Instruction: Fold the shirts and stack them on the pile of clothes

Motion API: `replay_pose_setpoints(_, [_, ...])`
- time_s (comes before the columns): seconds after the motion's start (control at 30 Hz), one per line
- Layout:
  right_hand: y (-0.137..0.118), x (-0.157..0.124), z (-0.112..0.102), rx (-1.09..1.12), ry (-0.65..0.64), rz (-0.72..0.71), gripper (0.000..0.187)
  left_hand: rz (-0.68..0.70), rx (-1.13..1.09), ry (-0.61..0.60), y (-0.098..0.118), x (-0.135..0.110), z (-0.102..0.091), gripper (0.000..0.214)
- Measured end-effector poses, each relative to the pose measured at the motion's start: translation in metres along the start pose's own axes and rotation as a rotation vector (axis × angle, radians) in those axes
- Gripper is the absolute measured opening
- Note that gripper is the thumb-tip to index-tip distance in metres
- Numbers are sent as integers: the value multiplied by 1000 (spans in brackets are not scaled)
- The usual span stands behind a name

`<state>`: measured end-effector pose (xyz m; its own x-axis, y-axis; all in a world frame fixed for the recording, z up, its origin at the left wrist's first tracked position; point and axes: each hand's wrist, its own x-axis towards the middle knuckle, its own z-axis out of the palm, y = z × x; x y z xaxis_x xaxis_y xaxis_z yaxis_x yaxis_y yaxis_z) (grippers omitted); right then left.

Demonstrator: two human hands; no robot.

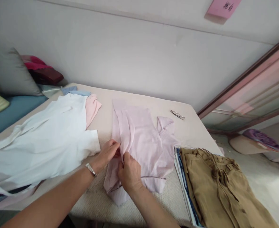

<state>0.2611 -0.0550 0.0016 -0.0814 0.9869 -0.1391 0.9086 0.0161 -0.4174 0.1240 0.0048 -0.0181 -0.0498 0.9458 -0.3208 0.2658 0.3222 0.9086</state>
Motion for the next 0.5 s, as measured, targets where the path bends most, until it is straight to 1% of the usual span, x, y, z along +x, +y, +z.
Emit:
replay_pose_setpoints(0.07, [-5, -6, 1, -103, -1, -106, 12, -26, -28, 8, 1, 2, 0, 27])
replay_pose_setpoints(0.17, [-10, -15, 2, -264, -60, -232, 20, -86, -68, 40, 3, 4, 0, 30])
replay_pose_setpoints(0.23, [-12, -21, 3, -321, -60, -254, 22, -97, -103, 69, 7, 6, 0, 33])
replay_pose_setpoints(0.33, [-12, -29, 5, -339, -1, -300, 20, -93, -204, 105, 20, 17, -4, 38])
replay_pose_setpoints(0.4, [-11, -33, 9, -338, 19, -333, 22, -99, -268, 126, 33, 35, -8, 37])
replay_pose_setpoints(0.5, [-9, -33, 17, -336, -13, -340, 31, -94, -249, 182, 58, 79, -13, 31])
